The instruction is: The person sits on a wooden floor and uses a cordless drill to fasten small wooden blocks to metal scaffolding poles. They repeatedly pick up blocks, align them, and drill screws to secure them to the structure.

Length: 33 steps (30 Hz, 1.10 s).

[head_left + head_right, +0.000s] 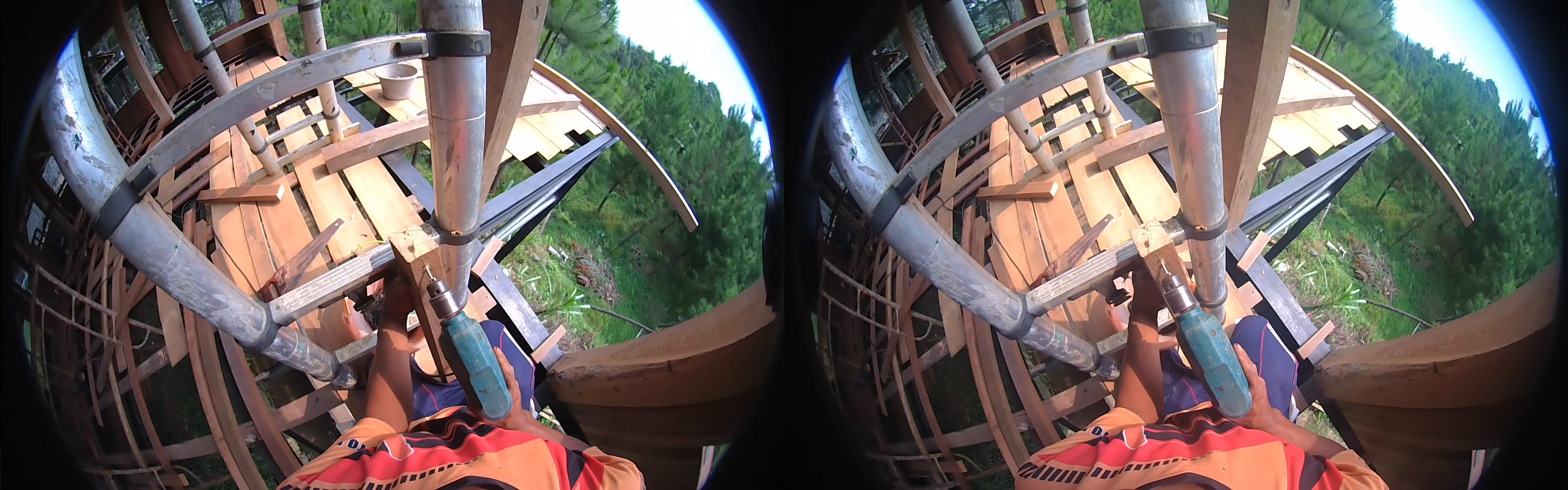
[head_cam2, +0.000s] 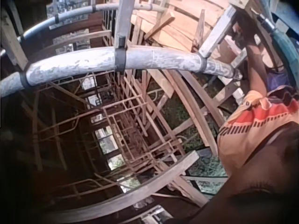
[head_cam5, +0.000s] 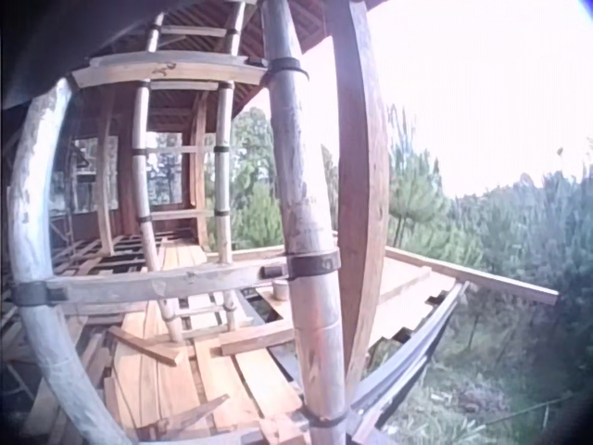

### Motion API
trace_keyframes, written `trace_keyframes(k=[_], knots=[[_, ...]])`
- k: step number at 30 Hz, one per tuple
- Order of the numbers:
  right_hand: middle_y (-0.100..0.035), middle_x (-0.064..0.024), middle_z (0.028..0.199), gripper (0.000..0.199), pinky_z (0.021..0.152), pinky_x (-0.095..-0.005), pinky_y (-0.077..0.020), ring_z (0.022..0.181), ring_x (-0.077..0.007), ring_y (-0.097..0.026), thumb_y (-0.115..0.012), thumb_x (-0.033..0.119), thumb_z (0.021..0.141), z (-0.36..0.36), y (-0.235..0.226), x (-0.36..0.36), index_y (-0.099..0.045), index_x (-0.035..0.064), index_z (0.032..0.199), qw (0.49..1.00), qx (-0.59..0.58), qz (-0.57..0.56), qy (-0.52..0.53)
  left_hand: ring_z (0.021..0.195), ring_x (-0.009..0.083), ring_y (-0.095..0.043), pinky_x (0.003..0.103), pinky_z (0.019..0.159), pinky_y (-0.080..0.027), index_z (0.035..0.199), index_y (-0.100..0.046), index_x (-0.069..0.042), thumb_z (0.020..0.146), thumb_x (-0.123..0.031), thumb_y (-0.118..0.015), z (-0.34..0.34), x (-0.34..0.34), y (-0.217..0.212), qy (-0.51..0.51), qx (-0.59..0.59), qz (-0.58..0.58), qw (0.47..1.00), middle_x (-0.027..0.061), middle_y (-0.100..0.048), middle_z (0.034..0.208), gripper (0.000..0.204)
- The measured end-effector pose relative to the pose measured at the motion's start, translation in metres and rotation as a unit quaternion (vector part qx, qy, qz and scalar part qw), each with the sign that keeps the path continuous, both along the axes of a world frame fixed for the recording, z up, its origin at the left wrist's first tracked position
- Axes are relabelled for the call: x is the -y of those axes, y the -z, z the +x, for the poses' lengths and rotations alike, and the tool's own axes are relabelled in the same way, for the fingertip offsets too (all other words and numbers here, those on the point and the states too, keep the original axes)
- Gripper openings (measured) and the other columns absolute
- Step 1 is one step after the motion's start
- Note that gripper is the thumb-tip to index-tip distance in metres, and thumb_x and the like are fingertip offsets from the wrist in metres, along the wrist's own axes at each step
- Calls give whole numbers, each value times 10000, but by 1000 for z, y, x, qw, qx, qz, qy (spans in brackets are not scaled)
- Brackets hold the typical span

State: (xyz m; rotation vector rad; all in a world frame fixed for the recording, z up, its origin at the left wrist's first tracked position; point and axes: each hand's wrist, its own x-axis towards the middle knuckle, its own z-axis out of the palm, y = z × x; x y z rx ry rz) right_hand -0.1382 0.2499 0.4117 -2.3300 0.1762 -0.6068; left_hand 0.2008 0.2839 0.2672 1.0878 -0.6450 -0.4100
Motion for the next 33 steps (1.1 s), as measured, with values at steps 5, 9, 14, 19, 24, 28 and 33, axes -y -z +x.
trace_keyframes(k=[5,9,14,19,24,28,33], knots=[[-364,-349,1540,633,1043,-441,-508,1261,-466,-589,-867,146,758,3,-11,-2,-609,-50,1302,995,70,-76,2,1048,250,-626,389,888,-534,1300,-560,-6,990,-405,-579,1,0,1,3,2,8,1000,122,-637,1162,506],[-361,-360,1534,566,1032,-446,-521,1262,-467,-589,-857,142,759,-1,-15,-2,-643,-46,1248,995,85,-53,-13,1019,262,-635,400,869,-542,1276,-566,0,990,-415,-560,4,-3,1,7,4,17,1000,135,-644,1133,503],[-403,-351,1508,738,1008,-442,-529,1243,-450,-603,-850,134,765,-5,-13,0,-513,-81,1386,993,104,-51,-18,982,278,-648,414,845,-552,1246,-574,6,990,-427,-535,11,-8,2,11,11,35,999,151,-652,1097,505],[-466,-323,1465,975,989,-427,-534,1182,-409,-644,-856,144,775,-18,-3,-4,-283,-134,1513,994,91,54,6,922,300,-666,423,810,-570,1176,-603,5,961,-431,-537,26,-9,7,-14,97,150,984,164,-665,1034,491],[-527,-294,1398,969,993,-419,-533,1175,-397,-652,-864,119,742,-33,1,3,-320,-122,1507,995,101,-5,1,967,275,-738,380,862,-597,1149,-694,-49,863,-226,-764,25,-13,-23,12,90,179,980,142,-741,1053,343],[-523,-283,1403,930,997,-422,-526,1194,-410,-633,-840,126,743,-74,23,16,-354,-106,1501,998,32,-57,-1,880,340,-738,399,805,-626,1186,-629,9,1050,-361,-487,-8,-4,-112,262,-316,-110,905,194,-715,943,419],[-491,-295,1435,871,1007,-471,-506,1239,-434,-592,-811,183,773,-85,18,30,-396,-63,1498,994,54,88,20,790,212,-633,293,737,-519,1308,-608,-70,1029,-546,-531,-43,-53,-69,6,-240,-69,968,63,-649,899,557]])
